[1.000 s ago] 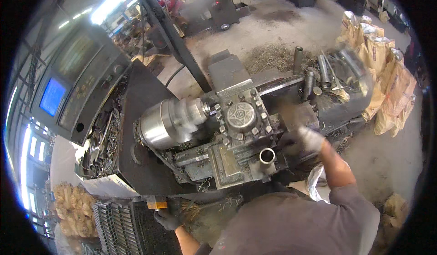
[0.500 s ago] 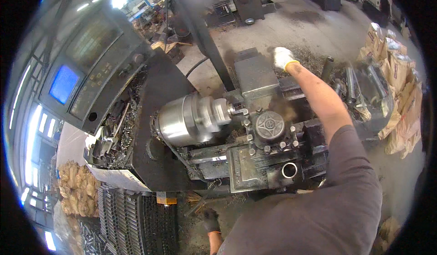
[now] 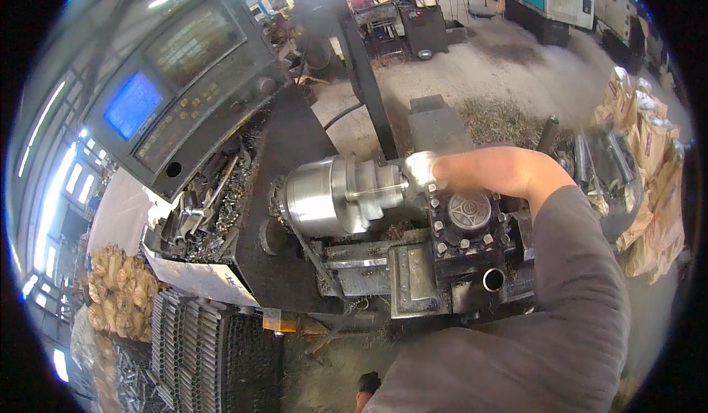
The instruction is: The person repeatedly picks up metal tubes from a nearby rack, inserts them into a lathe chuck, and removes them after a brief machine cycle. The person handles the tubes one at a time and places them back on the rack after each operation.
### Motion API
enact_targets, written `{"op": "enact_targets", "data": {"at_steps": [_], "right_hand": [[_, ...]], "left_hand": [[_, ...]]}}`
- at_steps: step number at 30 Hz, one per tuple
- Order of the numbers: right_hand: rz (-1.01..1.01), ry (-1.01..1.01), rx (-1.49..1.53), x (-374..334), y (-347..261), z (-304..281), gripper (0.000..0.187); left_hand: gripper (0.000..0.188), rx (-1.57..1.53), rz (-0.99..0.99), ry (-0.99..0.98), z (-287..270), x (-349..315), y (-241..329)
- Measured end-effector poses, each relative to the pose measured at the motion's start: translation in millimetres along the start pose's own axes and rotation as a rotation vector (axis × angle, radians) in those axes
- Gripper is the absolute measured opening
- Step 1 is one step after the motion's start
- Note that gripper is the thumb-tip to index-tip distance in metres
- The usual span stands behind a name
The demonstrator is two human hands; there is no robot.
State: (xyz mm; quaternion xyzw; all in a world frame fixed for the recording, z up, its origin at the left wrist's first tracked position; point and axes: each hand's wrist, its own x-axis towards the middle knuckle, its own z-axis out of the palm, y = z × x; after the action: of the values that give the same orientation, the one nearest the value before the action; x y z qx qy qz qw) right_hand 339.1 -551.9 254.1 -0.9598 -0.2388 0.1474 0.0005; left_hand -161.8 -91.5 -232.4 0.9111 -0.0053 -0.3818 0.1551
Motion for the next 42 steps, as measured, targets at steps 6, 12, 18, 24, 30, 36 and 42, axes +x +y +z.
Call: {"op": "enact_targets", "data": {"at_steps": [6, 12, 18, 24, 30, 36, 42], "right_hand": [[0.031, -0.416, 0.338, 34, 71, 14, 0.037], [-0.455, -0.401, 0.099, 106, 138, 84, 0.022], [0.068, 0.315, 0.336, -34, 153, 64, 0.025], [0.192, 0.898, 0.488, -166, 90, -3, 0.058], [0.081, 0.617, 1.325, -276, -2, -50, 0.045], [-0.131, 0.36, 1.962, -307, -77, -39, 0.042], [0.139, 0.588, 2.114, -328, -81, -20, 0.036]], "left_hand": [[0.051, 0.332, 0.223, -0.087, -27, 36, 7], [0.062, -0.443, 0.006, 0.58, -192, 2, 106], [0.068, -0.543, 0.032, 1.079, -356, -49, 203], [0.071, -0.12, 0.259, 1.389, -469, -58, 262], [0.053, -0.599, 1.174, 0.929, -515, -144, 433], [0.066, -1.175, 1.072, -0.367, -556, -133, 584], [0.06, -0.868, 1.137, -0.256, -547, -93, 627]]}}
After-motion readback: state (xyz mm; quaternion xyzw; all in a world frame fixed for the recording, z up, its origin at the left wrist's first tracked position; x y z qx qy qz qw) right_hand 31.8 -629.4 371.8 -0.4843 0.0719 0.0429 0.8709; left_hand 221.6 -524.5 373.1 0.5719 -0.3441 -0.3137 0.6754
